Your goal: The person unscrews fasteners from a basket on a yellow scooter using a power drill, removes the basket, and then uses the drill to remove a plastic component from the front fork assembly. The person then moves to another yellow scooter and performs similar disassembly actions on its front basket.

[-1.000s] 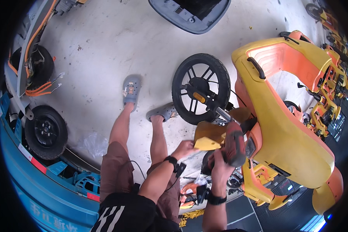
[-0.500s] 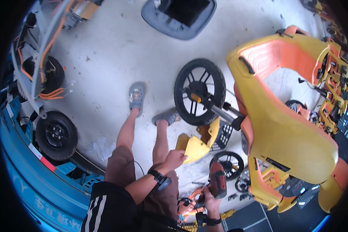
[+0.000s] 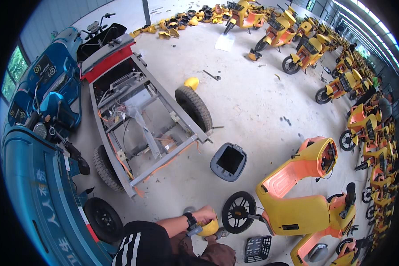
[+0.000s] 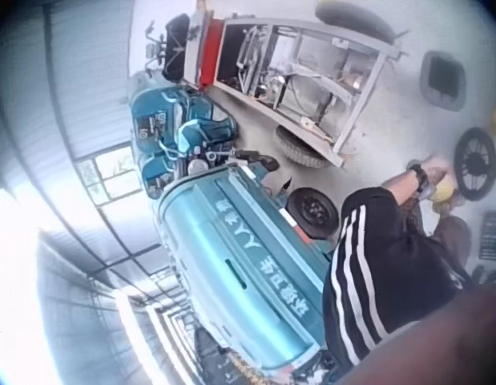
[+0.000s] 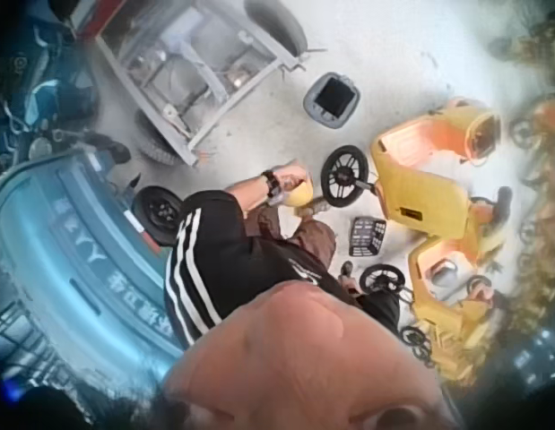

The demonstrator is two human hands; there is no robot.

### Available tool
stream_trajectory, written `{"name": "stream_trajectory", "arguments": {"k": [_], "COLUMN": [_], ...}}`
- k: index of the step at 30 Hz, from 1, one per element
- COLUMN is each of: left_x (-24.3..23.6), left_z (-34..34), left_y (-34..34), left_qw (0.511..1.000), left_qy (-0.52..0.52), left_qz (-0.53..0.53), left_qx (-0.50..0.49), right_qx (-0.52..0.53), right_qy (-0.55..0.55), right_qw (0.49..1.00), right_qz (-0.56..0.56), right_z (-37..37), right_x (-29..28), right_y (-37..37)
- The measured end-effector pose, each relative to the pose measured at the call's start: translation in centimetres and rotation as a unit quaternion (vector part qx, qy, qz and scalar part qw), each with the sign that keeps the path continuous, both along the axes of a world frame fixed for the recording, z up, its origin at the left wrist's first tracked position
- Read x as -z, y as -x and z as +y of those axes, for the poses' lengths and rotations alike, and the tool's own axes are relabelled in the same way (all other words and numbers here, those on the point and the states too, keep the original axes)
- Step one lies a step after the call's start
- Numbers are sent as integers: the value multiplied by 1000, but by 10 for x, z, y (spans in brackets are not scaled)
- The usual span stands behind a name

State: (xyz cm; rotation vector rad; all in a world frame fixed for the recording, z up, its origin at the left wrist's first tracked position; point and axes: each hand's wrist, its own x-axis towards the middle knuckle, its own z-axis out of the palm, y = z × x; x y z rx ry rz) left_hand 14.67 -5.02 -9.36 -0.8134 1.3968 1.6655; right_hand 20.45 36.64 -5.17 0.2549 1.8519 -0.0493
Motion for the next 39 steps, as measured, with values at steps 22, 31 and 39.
{"name": "stream_trajectory", "arguments": {"k": [22, 31, 39], "left_x": [-51, -24, 29], "left_z": [-301, -219, -231], "left_y": [-25, 52, 147], "left_qw": [919, 975, 985], "left_qy": [251, 160, 168], "left_qz": [281, 102, 38], "left_qx": [-114, -112, 20], "right_qx": [201, 396, 578], "right_qy": [0, 2, 79], "right_qw": [978, 914, 803], "right_qz": [60, 86, 117], "right_z": [-66, -127, -159], "right_x": [55, 41, 18], "right_y": [-57, 54, 119]}}
